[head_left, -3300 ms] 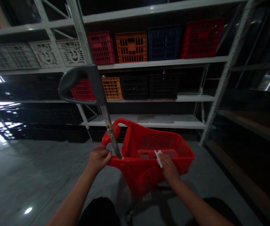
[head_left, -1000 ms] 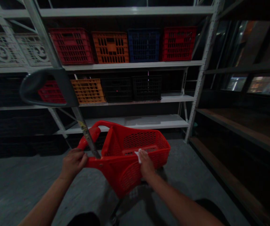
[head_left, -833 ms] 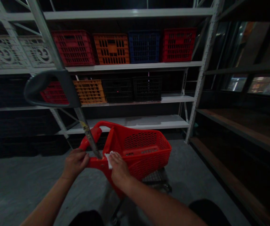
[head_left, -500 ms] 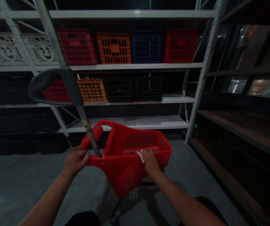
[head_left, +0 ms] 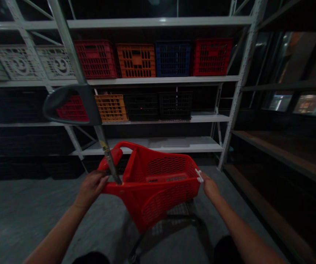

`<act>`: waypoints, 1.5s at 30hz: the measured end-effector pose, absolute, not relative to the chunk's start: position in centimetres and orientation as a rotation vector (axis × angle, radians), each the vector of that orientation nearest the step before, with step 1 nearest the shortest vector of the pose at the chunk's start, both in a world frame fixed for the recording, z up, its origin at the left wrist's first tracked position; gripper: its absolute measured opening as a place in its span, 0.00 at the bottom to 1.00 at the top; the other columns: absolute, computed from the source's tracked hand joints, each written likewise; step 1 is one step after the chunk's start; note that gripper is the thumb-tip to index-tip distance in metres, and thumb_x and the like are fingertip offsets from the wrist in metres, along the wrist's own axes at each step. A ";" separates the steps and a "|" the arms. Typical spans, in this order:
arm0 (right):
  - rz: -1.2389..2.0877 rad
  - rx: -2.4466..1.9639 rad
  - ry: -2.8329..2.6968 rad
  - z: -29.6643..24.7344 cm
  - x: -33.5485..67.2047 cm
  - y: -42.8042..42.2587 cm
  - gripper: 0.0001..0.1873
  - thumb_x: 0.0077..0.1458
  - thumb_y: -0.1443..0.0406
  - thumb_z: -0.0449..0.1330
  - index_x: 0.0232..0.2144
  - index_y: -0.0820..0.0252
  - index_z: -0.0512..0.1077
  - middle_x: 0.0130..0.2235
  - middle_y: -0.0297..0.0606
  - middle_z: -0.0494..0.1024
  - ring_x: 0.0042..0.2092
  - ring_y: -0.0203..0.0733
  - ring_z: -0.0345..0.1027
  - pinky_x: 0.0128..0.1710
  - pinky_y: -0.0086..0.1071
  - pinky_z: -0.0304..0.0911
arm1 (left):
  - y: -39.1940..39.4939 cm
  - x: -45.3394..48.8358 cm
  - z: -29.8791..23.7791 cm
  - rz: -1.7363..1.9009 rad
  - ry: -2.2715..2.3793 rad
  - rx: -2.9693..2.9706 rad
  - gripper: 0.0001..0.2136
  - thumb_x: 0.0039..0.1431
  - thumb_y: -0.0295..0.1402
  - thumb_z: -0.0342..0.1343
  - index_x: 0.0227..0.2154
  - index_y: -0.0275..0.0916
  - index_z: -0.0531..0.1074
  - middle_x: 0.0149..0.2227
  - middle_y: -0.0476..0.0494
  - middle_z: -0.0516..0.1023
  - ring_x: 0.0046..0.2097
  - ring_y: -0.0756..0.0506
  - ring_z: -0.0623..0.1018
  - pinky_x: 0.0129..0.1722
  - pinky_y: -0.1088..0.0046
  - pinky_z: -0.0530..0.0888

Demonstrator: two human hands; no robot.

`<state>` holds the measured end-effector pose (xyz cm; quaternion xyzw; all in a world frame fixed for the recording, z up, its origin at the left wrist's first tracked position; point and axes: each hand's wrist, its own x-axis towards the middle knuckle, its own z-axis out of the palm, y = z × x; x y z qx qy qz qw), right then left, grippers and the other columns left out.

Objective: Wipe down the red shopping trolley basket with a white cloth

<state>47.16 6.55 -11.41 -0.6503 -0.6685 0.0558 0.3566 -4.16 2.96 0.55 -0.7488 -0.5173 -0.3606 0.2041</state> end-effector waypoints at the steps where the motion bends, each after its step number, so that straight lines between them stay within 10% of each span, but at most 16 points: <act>1: 0.166 -1.680 -1.678 -11.2 46.7 6.0 0.26 0.51 0.73 0.44 0.52 0.60 0.66 0.50 0.41 0.71 0.48 0.41 0.67 0.48 0.32 0.59 | 2.5 -3.9 0.7 -1.061 -1.449 -2.049 0.13 0.55 0.41 0.45 0.33 0.39 0.70 0.38 0.40 0.74 0.42 0.43 0.73 0.43 0.65 0.70; 9: 0.619 -1.343 -1.770 -11.2 36.3 -2.2 0.14 0.51 0.67 0.49 0.39 0.57 0.69 0.35 0.37 0.77 0.36 0.41 0.71 0.35 0.28 0.63 | -5.5 6.0 -3.1 -1.224 -1.284 -2.255 0.22 0.50 0.37 0.55 0.49 0.50 0.59 0.51 0.41 0.66 0.53 0.40 0.67 0.50 0.58 0.67; 13: 0.829 -1.165 -1.937 -9.5 30.6 -5.8 0.14 0.49 0.72 0.50 0.35 0.56 0.70 0.35 0.35 0.77 0.38 0.39 0.70 0.37 0.26 0.60 | -7.4 11.5 -7.4 -1.047 -1.499 -2.620 0.43 0.37 0.47 0.62 0.57 0.43 0.52 0.55 0.33 0.63 0.54 0.37 0.66 0.49 0.60 0.69; 18: 0.951 -1.130 -1.999 -8.1 29.3 -6.7 0.12 0.46 0.73 0.53 0.34 0.58 0.71 0.35 0.33 0.75 0.38 0.36 0.67 0.37 0.25 0.56 | -7.4 12.2 -8.4 -0.915 -1.958 -2.783 0.12 0.54 0.42 0.50 0.36 0.43 0.73 0.35 0.45 0.78 0.38 0.47 0.75 0.39 0.74 0.70; 22: 1.062 -1.024 -2.092 -7.6 31.7 -4.6 0.12 0.45 0.73 0.56 0.34 0.58 0.71 0.33 0.31 0.75 0.34 0.35 0.67 0.33 0.24 0.57 | -7.4 11.1 -7.7 -0.947 -2.090 -2.849 0.12 0.56 0.37 0.46 0.27 0.40 0.72 0.28 0.49 0.77 0.30 0.51 0.74 0.31 0.81 0.67; 29: 0.326 -1.072 -1.904 -1.1 34.7 1.0 0.08 0.42 0.64 0.63 0.19 0.60 0.68 0.45 0.40 0.68 0.49 0.45 0.61 0.51 0.42 0.52 | -8.0 12.0 -8.0 -1.127 -2.029 -2.916 0.08 0.52 0.36 0.51 0.28 0.42 0.74 0.28 0.48 0.78 0.31 0.49 0.74 0.31 0.80 0.66; 37: -0.176 -0.836 -1.970 5.5 31.7 4.6 0.07 0.45 0.66 0.58 0.18 0.61 0.68 0.64 0.25 0.30 0.64 0.53 0.25 0.56 0.57 0.22 | -8.6 14.4 -8.1 -0.803 -2.024 -3.011 0.07 0.52 0.33 0.50 0.27 0.40 0.73 0.31 0.47 0.77 0.32 0.50 0.73 0.33 0.79 0.64; 45: -0.200 -0.861 -2.093 3.9 29.1 7.9 0.05 0.43 0.67 0.59 0.19 0.60 0.69 0.64 0.26 0.30 0.64 0.51 0.21 0.55 0.58 0.19 | -9.5 15.7 -6.7 -0.783 -1.991 -2.993 0.07 0.52 0.31 0.49 0.25 0.40 0.73 0.27 0.48 0.76 0.31 0.49 0.73 0.33 0.78 0.64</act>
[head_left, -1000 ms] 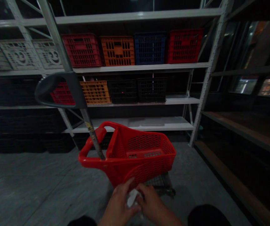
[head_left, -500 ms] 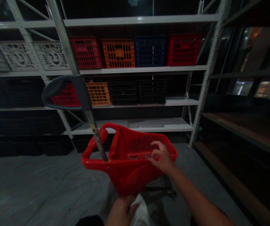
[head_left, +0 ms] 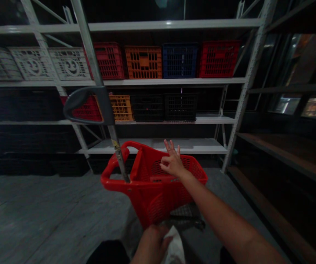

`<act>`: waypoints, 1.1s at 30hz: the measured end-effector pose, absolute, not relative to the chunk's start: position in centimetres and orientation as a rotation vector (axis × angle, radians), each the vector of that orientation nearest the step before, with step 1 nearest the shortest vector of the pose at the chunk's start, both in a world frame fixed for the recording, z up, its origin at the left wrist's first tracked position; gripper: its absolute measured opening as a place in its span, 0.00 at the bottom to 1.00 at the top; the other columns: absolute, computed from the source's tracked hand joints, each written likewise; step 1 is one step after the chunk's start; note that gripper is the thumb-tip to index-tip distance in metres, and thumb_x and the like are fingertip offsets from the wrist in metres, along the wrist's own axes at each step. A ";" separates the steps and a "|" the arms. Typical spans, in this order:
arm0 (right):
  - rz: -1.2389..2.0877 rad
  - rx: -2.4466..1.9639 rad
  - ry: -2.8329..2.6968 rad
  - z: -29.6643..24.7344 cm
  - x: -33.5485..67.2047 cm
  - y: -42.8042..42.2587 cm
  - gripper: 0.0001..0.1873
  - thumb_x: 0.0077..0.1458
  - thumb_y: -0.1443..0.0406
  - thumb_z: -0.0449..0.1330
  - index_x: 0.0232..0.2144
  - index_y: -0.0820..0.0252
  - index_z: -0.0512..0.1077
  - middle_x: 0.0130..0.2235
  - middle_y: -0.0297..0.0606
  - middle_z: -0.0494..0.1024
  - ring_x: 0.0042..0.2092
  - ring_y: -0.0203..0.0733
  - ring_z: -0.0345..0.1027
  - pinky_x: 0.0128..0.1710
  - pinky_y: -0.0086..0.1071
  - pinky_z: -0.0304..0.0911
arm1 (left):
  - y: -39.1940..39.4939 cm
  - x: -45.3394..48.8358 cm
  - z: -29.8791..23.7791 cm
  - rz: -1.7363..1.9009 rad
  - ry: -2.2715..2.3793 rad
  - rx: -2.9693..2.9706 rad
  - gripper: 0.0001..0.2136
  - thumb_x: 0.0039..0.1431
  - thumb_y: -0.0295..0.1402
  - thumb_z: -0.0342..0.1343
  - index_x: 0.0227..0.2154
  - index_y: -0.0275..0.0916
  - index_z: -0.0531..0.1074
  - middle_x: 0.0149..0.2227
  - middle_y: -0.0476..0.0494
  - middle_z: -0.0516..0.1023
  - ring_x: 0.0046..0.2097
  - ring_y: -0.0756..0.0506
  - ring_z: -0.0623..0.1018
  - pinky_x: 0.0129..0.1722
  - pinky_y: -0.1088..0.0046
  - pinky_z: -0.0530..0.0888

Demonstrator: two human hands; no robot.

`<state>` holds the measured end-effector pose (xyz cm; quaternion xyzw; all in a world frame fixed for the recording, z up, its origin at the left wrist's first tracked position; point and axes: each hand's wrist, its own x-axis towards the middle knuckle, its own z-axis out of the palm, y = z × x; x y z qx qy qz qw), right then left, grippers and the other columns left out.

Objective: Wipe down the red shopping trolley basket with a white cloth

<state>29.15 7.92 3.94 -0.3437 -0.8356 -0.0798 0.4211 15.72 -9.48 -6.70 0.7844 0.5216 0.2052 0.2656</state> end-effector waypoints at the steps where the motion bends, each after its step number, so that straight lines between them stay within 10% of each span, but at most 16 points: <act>1: -0.184 -0.870 -2.091 3.5 29.1 7.8 0.04 0.43 0.67 0.59 0.19 0.60 0.70 0.64 0.26 0.30 0.64 0.50 0.22 0.55 0.58 0.19 | -9.5 15.7 -6.7 0.549 1.410 2.117 0.07 0.51 0.31 0.50 0.25 0.40 0.73 0.27 0.48 0.76 0.31 0.49 0.73 0.33 0.78 0.64; 16: -0.004 -0.933 -2.076 2.0 30.3 6.8 0.04 0.44 0.64 0.60 0.21 0.58 0.71 0.64 0.29 0.35 0.64 0.49 0.23 0.56 0.56 0.19 | -8.9 15.2 -7.5 0.545 1.446 2.103 0.08 0.53 0.33 0.50 0.25 0.38 0.73 0.27 0.49 0.76 0.29 0.52 0.71 0.31 0.80 0.64; 20: 0.524 -0.799 -2.048 -0.3 30.3 4.7 0.15 0.48 0.60 0.60 0.40 0.51 0.72 0.64 0.37 0.42 0.64 0.47 0.34 0.58 0.53 0.30 | -8.6 14.8 -6.9 0.684 1.442 1.994 0.09 0.54 0.34 0.48 0.28 0.39 0.73 0.29 0.48 0.77 0.31 0.50 0.73 0.33 0.79 0.65; 24: 1.404 -0.626 -1.650 -4.9 29.1 0.8 0.40 0.45 0.54 0.62 0.58 0.47 0.52 0.62 0.45 0.50 0.56 0.45 0.57 0.50 0.42 0.56 | -8.0 13.9 -6.2 0.887 1.475 1.838 0.10 0.53 0.36 0.47 0.28 0.39 0.72 0.30 0.46 0.77 0.32 0.48 0.74 0.33 0.78 0.68; 28: 1.865 -0.637 -1.392 -8.1 27.9 -2.2 0.30 0.44 0.55 0.64 0.50 0.58 0.67 0.42 0.42 0.74 0.36 0.36 0.69 0.35 0.29 0.61 | -7.5 12.5 -5.8 0.965 1.550 1.819 0.07 0.50 0.34 0.48 0.27 0.40 0.71 0.27 0.48 0.76 0.29 0.49 0.73 0.31 0.77 0.68; 33: 2.057 -0.563 -1.285 -7.7 26.7 -3.1 0.21 0.41 0.59 0.67 0.39 0.65 0.74 0.26 0.33 0.73 0.24 0.28 0.62 0.25 0.23 0.55 | -6.8 10.8 -5.9 1.021 1.799 1.925 0.06 0.48 0.35 0.51 0.26 0.40 0.70 0.26 0.48 0.75 0.31 0.48 0.73 0.32 0.75 0.67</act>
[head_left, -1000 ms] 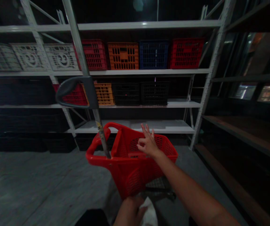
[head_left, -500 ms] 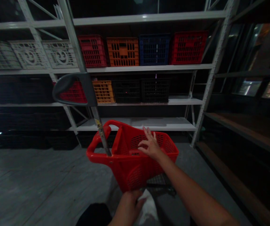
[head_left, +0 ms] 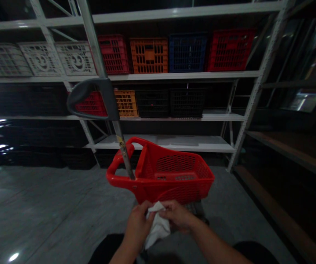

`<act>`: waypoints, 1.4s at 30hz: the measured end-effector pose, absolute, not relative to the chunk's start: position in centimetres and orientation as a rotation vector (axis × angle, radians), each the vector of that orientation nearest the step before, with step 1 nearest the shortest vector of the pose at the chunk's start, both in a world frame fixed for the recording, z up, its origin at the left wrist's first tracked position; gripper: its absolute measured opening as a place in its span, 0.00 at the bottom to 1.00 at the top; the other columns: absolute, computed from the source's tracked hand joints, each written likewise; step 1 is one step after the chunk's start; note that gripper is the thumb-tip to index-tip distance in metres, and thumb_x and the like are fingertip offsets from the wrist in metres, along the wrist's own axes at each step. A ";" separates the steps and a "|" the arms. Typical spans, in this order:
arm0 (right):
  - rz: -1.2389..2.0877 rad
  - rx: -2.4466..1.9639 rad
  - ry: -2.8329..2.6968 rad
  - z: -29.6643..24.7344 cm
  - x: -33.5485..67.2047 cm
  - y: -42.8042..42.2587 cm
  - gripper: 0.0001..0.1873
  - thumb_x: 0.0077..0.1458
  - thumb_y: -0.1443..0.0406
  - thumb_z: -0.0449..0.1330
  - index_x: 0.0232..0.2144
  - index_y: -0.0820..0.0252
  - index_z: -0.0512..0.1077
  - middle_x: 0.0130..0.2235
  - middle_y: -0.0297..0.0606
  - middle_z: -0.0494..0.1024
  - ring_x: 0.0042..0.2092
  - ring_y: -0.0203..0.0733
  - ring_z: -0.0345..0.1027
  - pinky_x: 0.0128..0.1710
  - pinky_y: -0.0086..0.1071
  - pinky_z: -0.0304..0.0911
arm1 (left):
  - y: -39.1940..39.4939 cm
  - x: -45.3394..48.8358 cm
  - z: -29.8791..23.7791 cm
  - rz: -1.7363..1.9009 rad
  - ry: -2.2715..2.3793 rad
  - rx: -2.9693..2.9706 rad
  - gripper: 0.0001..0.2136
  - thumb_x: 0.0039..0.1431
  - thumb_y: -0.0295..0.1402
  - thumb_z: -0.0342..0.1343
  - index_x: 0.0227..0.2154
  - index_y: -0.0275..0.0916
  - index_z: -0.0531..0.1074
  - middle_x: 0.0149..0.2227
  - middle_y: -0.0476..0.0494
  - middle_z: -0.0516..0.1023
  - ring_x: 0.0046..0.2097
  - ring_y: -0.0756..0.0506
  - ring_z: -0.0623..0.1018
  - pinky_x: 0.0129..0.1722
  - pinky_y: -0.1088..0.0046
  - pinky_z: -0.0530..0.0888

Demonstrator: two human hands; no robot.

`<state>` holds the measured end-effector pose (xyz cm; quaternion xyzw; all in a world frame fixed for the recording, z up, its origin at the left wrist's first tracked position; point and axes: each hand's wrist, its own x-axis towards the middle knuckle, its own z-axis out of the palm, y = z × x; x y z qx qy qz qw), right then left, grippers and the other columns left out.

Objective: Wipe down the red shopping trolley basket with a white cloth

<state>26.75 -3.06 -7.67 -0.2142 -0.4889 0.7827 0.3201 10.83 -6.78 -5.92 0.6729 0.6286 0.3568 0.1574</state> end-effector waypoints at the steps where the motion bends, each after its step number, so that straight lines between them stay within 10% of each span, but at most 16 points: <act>1: 2.075 -0.549 -1.228 -7.4 26.4 -3.1 0.22 0.39 0.60 0.68 0.38 0.65 0.74 0.26 0.33 0.73 0.24 0.29 0.63 0.26 0.24 0.56 | -6.7 10.5 -5.9 1.038 1.818 1.928 0.06 0.48 0.36 0.52 0.25 0.40 0.70 0.25 0.48 0.74 0.30 0.48 0.73 0.32 0.75 0.67; 15: 2.205 -0.480 -1.269 -8.5 26.0 -3.0 0.27 0.35 0.64 0.69 0.42 0.64 0.71 0.33 0.38 0.75 0.31 0.35 0.69 0.32 0.28 0.61 | -6.7 8.9 -6.6 1.198 1.456 1.241 0.18 0.37 0.47 0.59 0.20 0.37 0.63 0.15 0.57 0.62 0.19 0.55 0.62 0.20 0.79 0.57; 24: 1.621 -0.673 -1.326 -8.1 23.5 -5.3 0.40 0.30 0.59 0.71 0.48 0.53 0.63 0.49 0.43 0.69 0.46 0.46 0.67 0.43 0.39 0.62 | -6.7 9.7 -6.0 1.248 1.554 1.243 0.21 0.42 0.54 0.52 0.18 0.37 0.63 0.16 0.52 0.66 0.21 0.52 0.65 0.21 0.77 0.62; 37: 1.794 -0.719 -1.044 -7.8 26.5 -3.9 0.21 0.38 0.53 0.66 0.27 0.66 0.74 0.24 0.37 0.75 0.24 0.34 0.66 0.28 0.27 0.58 | -7.0 8.3 -6.0 0.911 1.480 1.372 0.19 0.34 0.45 0.61 0.14 0.38 0.57 0.15 0.58 0.59 0.20 0.55 0.58 0.20 0.79 0.55; 42: 1.767 -0.703 -1.265 -7.6 27.0 -3.2 0.21 0.42 0.51 0.63 0.28 0.66 0.74 0.23 0.34 0.73 0.22 0.33 0.63 0.25 0.26 0.56 | -7.2 9.2 -6.2 0.896 1.329 1.412 0.17 0.32 0.39 0.63 0.26 0.36 0.67 0.25 0.52 0.71 0.28 0.51 0.69 0.28 0.78 0.64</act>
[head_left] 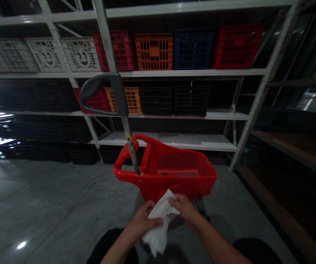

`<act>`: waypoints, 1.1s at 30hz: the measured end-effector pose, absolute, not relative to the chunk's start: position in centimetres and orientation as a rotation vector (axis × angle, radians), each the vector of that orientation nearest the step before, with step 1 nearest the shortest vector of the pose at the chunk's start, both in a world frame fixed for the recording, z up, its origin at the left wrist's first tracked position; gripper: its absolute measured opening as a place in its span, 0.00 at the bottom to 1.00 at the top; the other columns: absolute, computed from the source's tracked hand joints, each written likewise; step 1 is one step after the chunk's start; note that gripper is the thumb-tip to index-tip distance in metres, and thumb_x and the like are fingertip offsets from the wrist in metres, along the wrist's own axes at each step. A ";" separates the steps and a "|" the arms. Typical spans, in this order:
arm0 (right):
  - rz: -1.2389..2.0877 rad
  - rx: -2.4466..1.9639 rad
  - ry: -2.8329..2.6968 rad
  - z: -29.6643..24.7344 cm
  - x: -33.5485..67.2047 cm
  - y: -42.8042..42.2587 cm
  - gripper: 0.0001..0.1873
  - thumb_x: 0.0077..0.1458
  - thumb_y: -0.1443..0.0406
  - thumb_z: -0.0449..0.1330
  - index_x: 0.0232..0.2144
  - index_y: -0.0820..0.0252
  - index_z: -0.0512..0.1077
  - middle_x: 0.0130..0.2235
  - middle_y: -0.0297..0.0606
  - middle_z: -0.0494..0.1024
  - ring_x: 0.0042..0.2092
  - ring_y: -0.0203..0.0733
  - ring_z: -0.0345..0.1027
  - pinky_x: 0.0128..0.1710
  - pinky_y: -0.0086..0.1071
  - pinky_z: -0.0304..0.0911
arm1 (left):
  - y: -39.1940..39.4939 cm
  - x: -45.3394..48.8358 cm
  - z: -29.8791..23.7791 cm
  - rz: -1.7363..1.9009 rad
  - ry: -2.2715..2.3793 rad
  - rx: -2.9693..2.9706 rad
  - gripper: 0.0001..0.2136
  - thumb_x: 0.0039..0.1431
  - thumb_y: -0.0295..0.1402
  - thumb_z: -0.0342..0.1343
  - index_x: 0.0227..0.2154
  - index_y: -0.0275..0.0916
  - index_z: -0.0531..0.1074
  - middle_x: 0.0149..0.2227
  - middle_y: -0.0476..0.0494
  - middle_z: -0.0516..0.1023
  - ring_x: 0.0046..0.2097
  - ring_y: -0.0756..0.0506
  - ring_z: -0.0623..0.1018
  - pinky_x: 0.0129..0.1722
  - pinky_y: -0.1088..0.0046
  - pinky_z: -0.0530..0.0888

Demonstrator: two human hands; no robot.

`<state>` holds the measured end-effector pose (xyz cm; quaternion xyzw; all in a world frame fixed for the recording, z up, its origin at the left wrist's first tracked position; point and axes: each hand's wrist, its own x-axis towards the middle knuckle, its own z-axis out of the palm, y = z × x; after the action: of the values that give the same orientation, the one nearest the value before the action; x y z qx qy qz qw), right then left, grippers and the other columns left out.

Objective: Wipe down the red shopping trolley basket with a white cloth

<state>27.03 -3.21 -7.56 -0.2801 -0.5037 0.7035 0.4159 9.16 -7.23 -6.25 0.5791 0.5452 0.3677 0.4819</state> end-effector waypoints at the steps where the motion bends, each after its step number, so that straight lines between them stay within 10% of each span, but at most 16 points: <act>1: 1.728 -0.718 -1.335 -7.5 27.0 -3.1 0.21 0.44 0.51 0.61 0.28 0.65 0.74 0.23 0.34 0.73 0.23 0.33 0.64 0.25 0.27 0.57 | -7.2 9.4 -6.4 0.874 1.308 1.407 0.17 0.34 0.38 0.62 0.28 0.36 0.69 0.27 0.51 0.73 0.29 0.50 0.70 0.28 0.77 0.65; 6: 1.093 -0.759 -1.980 -6.3 27.2 -4.1 0.12 0.53 0.64 0.55 0.37 0.59 0.75 0.41 0.38 0.77 0.43 0.45 0.69 0.45 0.37 0.60 | -7.1 9.9 -7.6 0.883 1.441 1.238 0.14 0.43 0.41 0.55 0.16 0.33 0.69 0.16 0.50 0.69 0.20 0.52 0.66 0.20 0.77 0.60; 11: 0.596 -0.618 -2.392 -6.2 26.5 -7.1 0.32 0.52 0.63 0.58 0.58 0.51 0.55 0.59 0.39 0.58 0.60 0.48 0.50 0.59 0.42 0.46 | -7.9 10.6 -6.9 1.122 1.111 0.669 0.08 0.45 0.35 0.55 0.24 0.33 0.70 0.20 0.49 0.73 0.21 0.53 0.70 0.21 0.79 0.64; 20: 0.590 -0.426 -2.321 -6.0 26.7 -3.0 0.21 0.58 0.70 0.49 0.53 0.54 0.63 0.55 0.36 0.66 0.56 0.35 0.59 0.55 0.31 0.56 | -8.0 7.8 -3.4 1.055 0.849 0.709 0.14 0.46 0.28 0.50 0.37 0.31 0.72 0.35 0.39 0.78 0.36 0.45 0.77 0.43 0.65 0.70; 26: 0.270 -0.754 -1.964 -2.9 23.5 2.2 0.26 0.56 0.75 0.43 0.57 0.61 0.57 0.58 0.41 0.61 0.59 0.38 0.52 0.58 0.40 0.51 | -4.5 3.0 1.6 1.588 1.877 1.840 0.20 0.54 0.42 0.47 0.47 0.39 0.67 0.49 0.41 0.72 0.52 0.41 0.68 0.53 0.58 0.61; 33: 0.022 -0.803 -2.223 -6.7 18.3 3.4 0.30 0.50 0.79 0.44 0.58 0.68 0.56 0.57 0.45 0.61 0.60 0.41 0.49 0.59 0.41 0.49 | 0.3 3.4 0.6 0.959 2.551 2.457 0.21 0.59 0.43 0.39 0.25 0.37 0.74 0.28 0.40 0.76 0.41 0.39 0.69 0.52 0.50 0.52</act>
<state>18.32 3.43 -6.73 -0.3142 -0.8703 0.0087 0.3792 3.37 0.27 0.59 0.6465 0.6712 0.2523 -0.2606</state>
